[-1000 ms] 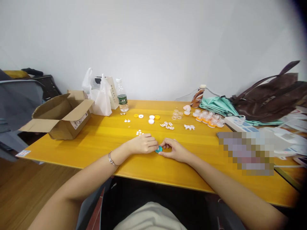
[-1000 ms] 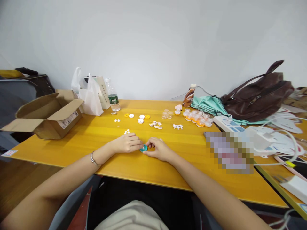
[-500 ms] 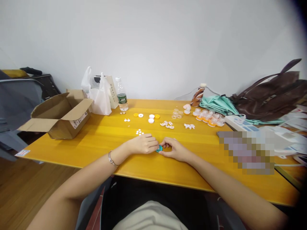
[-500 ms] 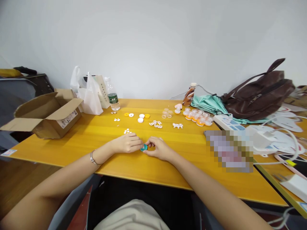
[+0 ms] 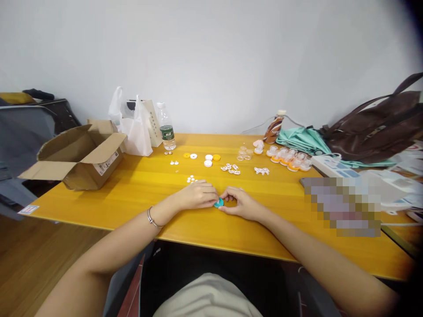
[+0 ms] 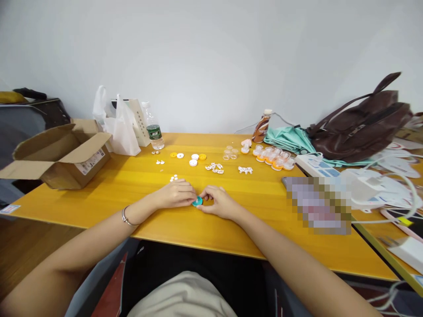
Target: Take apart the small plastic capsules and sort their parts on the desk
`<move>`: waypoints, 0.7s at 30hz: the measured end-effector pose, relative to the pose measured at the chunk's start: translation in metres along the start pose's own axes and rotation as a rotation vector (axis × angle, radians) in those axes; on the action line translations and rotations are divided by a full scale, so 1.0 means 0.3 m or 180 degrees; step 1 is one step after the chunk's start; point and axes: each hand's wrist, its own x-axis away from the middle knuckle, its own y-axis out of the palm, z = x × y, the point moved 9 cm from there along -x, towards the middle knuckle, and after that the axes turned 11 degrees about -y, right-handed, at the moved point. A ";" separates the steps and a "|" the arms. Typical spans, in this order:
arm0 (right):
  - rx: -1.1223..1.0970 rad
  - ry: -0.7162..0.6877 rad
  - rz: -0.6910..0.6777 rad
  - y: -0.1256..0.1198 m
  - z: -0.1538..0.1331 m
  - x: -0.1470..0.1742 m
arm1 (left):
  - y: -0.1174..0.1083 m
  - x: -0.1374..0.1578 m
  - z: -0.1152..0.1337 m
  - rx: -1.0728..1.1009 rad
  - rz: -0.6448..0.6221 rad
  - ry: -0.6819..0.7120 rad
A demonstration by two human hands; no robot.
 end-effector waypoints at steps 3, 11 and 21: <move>0.0003 -0.0025 -0.0013 0.000 -0.002 0.001 | -0.016 -0.006 -0.041 0.0893 0.0043 -0.0434; 0.0024 0.0110 -0.0081 0.002 0.007 0.004 | -0.039 0.018 -0.179 0.2863 0.0401 -0.1814; -0.0076 0.0166 -0.0074 -0.002 0.000 0.002 | -0.046 0.031 -0.214 0.3017 0.0495 -0.2068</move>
